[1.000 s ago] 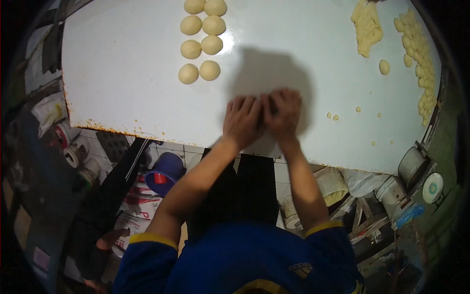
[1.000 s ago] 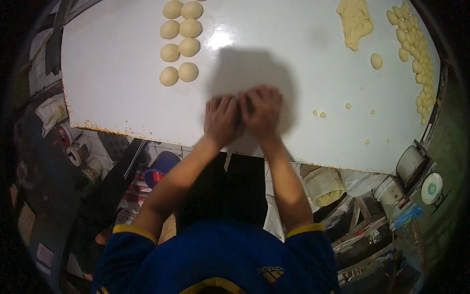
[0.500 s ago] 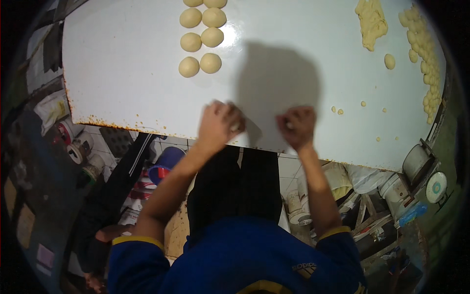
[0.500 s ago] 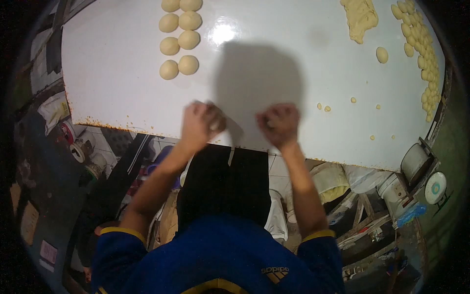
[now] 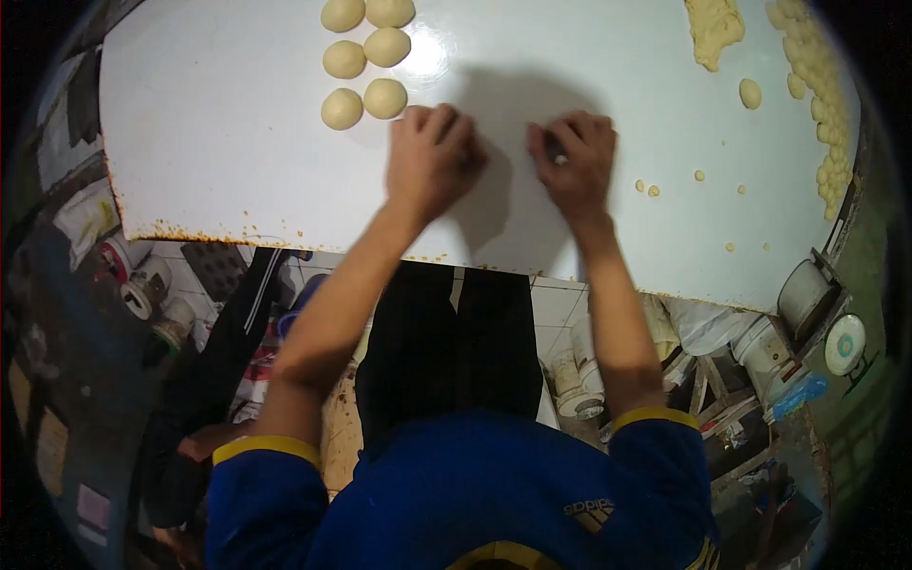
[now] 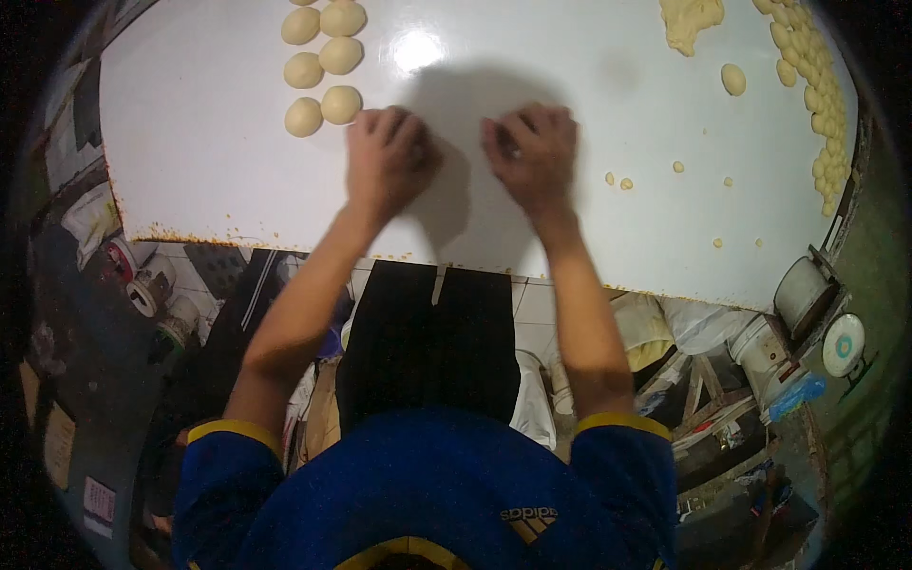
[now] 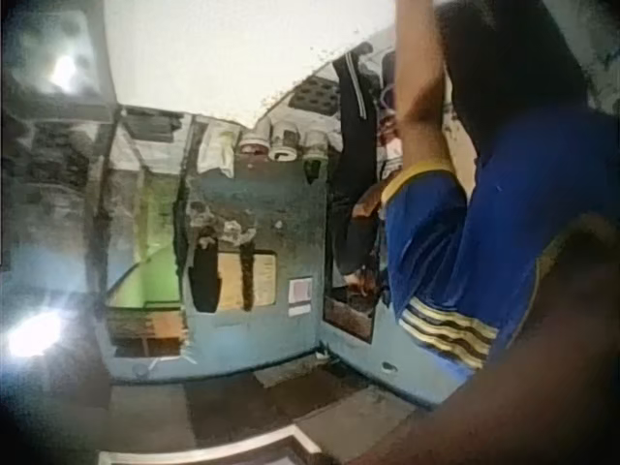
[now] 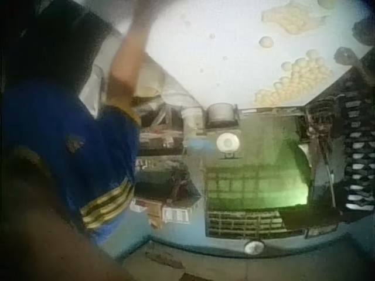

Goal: The person places dough balls onto baking trays, stacks the trays, and rolls portions of dough into balls on the table by hand.

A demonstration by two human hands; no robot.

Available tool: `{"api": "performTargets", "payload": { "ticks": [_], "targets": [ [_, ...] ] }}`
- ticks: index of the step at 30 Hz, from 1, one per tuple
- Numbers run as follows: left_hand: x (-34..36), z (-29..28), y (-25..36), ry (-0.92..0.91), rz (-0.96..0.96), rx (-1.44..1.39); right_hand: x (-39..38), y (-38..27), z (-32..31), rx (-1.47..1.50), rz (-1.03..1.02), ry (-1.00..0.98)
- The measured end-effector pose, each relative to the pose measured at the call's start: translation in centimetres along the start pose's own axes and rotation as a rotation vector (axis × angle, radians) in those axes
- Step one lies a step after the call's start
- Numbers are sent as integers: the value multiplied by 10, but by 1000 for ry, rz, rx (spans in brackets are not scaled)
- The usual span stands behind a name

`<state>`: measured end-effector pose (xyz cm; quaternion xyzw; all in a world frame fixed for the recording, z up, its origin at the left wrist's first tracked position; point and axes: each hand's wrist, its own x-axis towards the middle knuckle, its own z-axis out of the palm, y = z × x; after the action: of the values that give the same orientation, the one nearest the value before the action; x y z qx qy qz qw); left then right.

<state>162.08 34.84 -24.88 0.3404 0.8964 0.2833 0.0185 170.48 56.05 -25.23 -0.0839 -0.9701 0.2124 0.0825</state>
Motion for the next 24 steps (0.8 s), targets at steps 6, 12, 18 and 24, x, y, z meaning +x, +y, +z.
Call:
{"api": "performTargets", "payload": {
  "ticks": [6,12,18,24],
  "targets": [
    [-71,4,8,-65,70,-127,-59,-1,-15,231,-48,17],
    [-7,17,22,-28,-5,8,3,-10,10,121,-48,79],
    [-63,-4,3,-108,23,-25,-66,46,-22,113,-168,-53],
    [-27,21,45,14,-35,-124,-11,-21,5,153,-37,35]
  ]
}}
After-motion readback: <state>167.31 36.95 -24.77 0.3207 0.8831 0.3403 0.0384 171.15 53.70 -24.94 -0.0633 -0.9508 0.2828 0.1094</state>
